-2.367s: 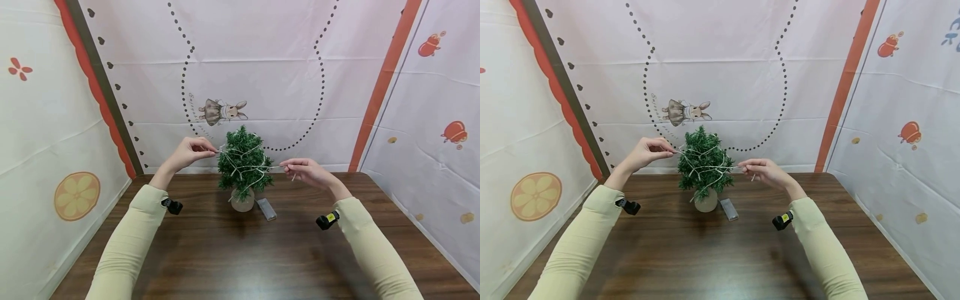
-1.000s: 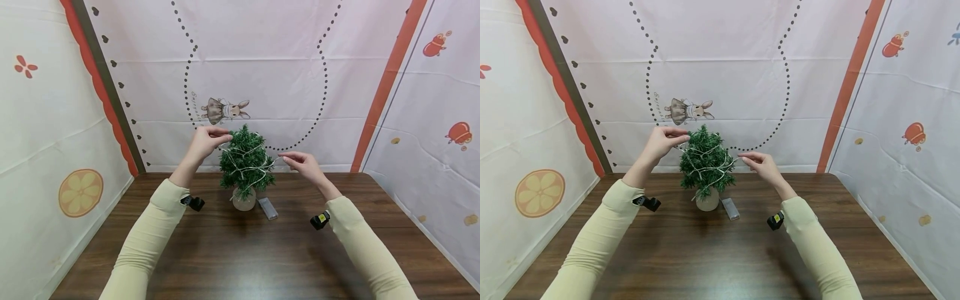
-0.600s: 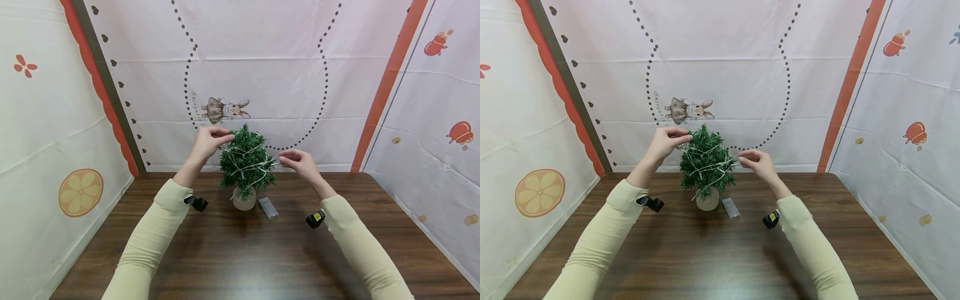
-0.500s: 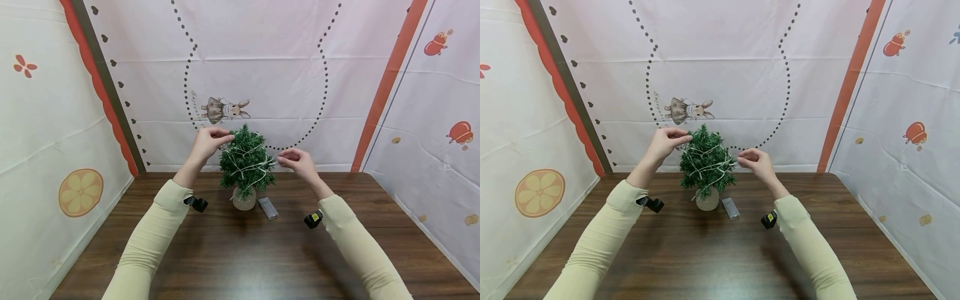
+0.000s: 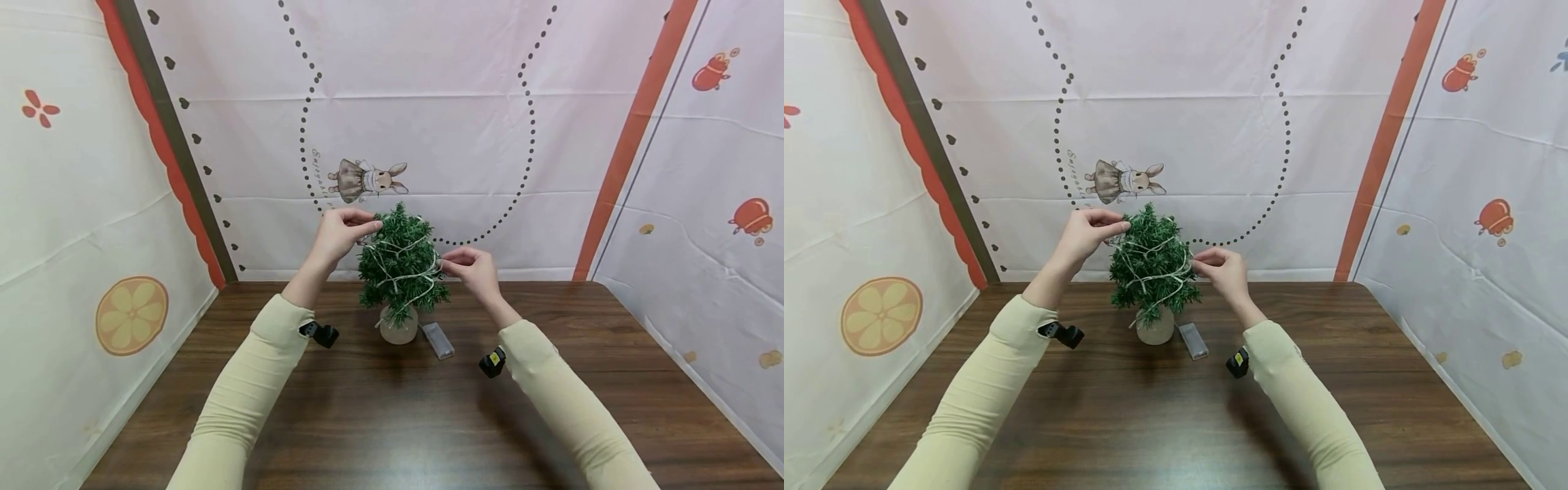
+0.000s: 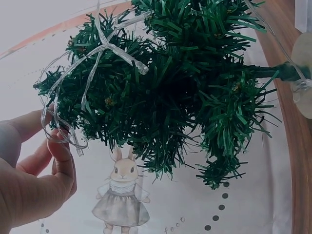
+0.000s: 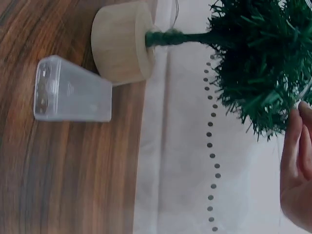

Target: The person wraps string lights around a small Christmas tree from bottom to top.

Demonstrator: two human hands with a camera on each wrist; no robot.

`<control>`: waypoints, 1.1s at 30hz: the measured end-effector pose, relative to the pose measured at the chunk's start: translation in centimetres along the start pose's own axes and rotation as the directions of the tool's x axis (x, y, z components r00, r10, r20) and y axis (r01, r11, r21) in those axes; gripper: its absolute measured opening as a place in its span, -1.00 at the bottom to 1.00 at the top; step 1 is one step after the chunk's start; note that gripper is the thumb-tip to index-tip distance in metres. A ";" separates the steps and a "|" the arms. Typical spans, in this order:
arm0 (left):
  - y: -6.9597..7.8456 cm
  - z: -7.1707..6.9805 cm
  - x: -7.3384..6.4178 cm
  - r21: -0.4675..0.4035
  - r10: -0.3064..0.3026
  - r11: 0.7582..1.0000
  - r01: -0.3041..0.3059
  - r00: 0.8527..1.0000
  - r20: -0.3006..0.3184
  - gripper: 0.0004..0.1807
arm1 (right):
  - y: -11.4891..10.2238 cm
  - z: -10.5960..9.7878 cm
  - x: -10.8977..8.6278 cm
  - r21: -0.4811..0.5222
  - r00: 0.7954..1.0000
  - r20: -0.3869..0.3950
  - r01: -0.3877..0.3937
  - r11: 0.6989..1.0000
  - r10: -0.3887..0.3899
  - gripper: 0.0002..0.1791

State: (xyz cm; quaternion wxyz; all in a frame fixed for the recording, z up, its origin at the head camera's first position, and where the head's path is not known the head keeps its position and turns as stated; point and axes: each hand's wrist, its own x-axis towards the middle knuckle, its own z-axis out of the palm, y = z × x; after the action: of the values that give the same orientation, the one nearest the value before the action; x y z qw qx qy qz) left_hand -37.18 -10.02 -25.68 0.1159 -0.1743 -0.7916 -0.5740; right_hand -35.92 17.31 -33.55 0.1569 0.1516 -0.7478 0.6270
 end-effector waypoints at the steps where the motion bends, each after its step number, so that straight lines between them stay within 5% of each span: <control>1: 0.0 0.0 0.0 -0.001 0.003 1.000 -0.003 1.000 0.001 -0.67 | 0.1 0.1 0.0 -0.025 1.000 -0.013 -0.009 1.000 0.009 -0.74; 18: -0.1 -0.1 0.0 -0.005 -0.018 1.000 0.018 1.000 -0.008 -0.66 | 0.4 0.8 -0.3 -0.247 0.995 0.029 -0.085 0.965 0.094 -0.70; 33: -0.1 -0.2 0.0 -0.025 0.010 1.000 -0.011 1.000 -0.018 -0.67 | -0.9 -0.2 -0.4 -0.238 0.989 0.087 -0.098 0.966 0.122 -0.67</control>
State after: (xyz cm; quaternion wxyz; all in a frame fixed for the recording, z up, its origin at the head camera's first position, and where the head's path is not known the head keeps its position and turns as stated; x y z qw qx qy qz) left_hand -37.19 -10.29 -25.72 0.1239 -0.1745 -0.7823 -0.5850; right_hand -35.17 17.33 -32.91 0.1004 0.1220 -0.8304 0.5343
